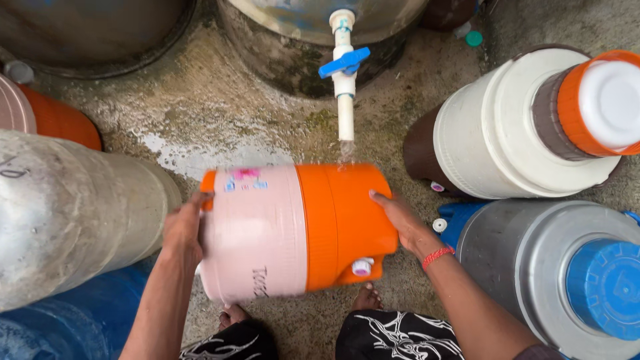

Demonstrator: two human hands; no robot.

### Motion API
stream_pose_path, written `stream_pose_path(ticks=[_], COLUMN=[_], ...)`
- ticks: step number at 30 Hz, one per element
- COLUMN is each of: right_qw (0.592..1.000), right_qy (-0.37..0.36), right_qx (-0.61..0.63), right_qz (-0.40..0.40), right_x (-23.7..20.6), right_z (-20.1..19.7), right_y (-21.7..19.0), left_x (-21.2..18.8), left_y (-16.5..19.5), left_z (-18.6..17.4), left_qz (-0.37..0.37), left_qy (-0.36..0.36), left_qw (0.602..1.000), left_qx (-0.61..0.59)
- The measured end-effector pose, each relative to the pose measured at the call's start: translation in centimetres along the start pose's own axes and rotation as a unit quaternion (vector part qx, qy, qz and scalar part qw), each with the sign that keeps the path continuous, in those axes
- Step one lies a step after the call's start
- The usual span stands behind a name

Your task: The person washes an orange and pink plastic container by hand under a running tap, scrubbing the exterior and rinsing it thoroughly. They then place the container upright and briefly rinse a small white bowl before setting it aside.

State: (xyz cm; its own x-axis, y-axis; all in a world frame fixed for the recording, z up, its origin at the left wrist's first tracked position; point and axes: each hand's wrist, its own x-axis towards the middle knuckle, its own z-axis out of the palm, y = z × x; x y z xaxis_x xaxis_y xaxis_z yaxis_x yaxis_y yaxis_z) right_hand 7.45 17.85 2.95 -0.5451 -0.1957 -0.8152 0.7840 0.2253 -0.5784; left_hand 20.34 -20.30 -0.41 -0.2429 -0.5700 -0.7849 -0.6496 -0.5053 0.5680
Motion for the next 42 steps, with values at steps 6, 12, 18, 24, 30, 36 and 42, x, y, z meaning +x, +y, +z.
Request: stream_pose_path(ticks=[6,12,18,24,30,36,42], right_qw=[0.989,0.975,0.815,0.648,0.656,0.827,0.641], right_qy=[0.007,0.042,0.246,0.110,0.059,0.296,0.168], right_qx=[-0.056,-0.095,-0.417,-0.714,-0.620,-0.414,-0.635], right_qz=[-0.135,-0.199,-0.317,-0.243,-0.426,-0.239,-0.396], right_x=[0.7,3.0,4.2,-0.1,0.6,3.0,1.5], right_z=[1.7,2.3,4.1,13.0,9.1,5.0,16.3], right_y=[-0.5,0.6,0.2,2.8,-0.2,-1.9,3.1], left_x=[-2.2,-1.7,-5.6,-9.3,-8.8,-9.1,-8.6], left_y=[3.6,2.6,1.4,-0.6,-1.6,-2.3,-2.2], left_z=[0.3,1.8,5.9,7.7,7.1,7.5,7.7], left_qz=[0.114,0.217,0.251,0.354,0.386,0.421,0.441], left_qy=[0.139,0.033,0.006,0.013,0.016,0.098,0.100], left_qw=[0.973,0.963,0.787,0.659,0.624,0.570,0.572], left_qx=[0.143,0.159,0.563,0.663,0.679,0.699,0.684])
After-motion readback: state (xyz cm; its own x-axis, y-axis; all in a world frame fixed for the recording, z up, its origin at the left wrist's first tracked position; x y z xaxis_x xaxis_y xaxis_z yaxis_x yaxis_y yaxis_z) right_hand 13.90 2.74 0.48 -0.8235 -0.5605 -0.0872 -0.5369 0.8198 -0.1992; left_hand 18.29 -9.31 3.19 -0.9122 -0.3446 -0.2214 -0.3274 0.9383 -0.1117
